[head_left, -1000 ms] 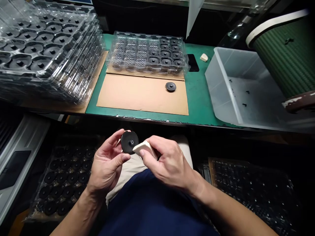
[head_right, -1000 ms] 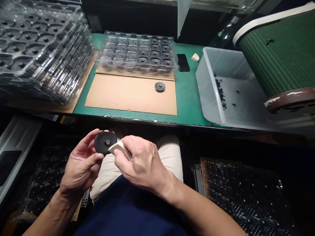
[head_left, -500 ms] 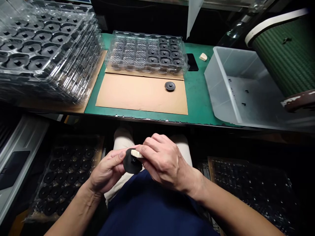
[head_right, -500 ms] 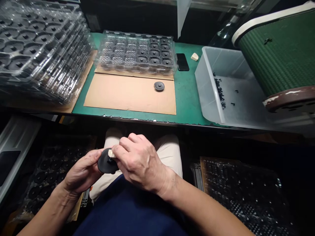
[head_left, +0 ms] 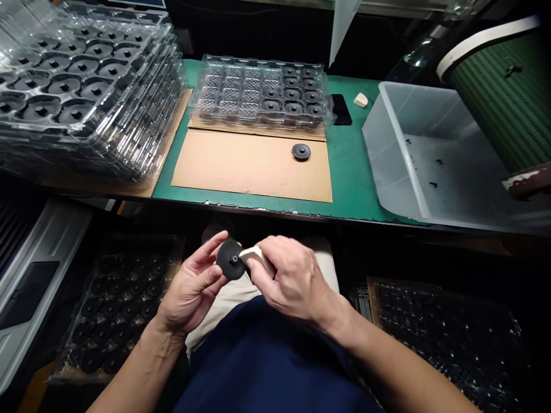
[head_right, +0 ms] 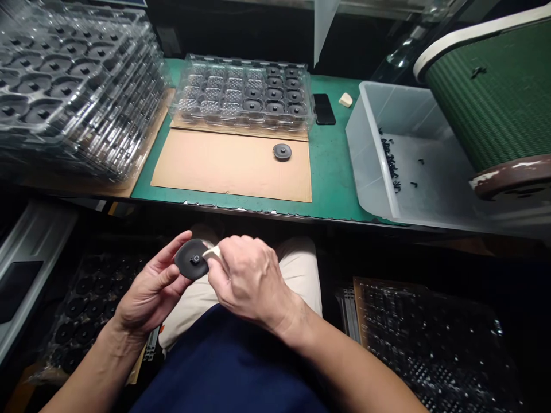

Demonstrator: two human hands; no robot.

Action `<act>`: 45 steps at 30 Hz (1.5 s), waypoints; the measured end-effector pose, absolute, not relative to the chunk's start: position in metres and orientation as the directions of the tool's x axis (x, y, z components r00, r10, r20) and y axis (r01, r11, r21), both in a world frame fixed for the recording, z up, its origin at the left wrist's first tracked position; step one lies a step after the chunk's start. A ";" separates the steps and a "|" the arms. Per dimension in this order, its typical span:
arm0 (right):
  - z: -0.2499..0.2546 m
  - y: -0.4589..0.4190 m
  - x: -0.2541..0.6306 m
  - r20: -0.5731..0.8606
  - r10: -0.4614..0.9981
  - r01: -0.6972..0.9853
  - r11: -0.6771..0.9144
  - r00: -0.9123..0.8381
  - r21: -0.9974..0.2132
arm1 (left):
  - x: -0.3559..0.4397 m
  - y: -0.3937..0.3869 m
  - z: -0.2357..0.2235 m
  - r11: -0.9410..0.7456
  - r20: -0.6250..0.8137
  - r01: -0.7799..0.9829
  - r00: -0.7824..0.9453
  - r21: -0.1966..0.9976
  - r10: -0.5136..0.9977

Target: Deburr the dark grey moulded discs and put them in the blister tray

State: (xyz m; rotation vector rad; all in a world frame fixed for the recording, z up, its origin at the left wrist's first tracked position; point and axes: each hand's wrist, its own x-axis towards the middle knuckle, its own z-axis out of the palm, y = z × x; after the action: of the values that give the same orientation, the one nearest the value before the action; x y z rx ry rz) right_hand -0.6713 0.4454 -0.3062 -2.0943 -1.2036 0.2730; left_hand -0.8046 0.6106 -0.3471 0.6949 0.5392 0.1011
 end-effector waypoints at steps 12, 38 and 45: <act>-0.289 0.452 -0.675 0.108 0.792 0.539 -0.301 0.600 -0.787 | -0.800 0.608 -0.327 0.491 -0.187 -0.094 0.850 0.866 0.492; -0.325 0.413 -0.651 0.035 0.514 0.187 -0.247 0.857 -0.951 | -0.788 0.595 -0.342 0.611 -0.496 0.244 0.821 0.753 0.283; -0.324 0.414 -0.651 0.016 0.541 0.154 -0.212 0.841 -0.965 | -0.785 0.588 -0.343 0.566 -0.600 0.361 0.734 0.741 0.318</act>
State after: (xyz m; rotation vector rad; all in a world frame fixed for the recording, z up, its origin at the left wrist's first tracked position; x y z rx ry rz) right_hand -0.6506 0.4138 -0.3241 -1.7745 -0.5329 0.3851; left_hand -0.7853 0.5879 -0.3425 0.9965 0.7798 -0.0288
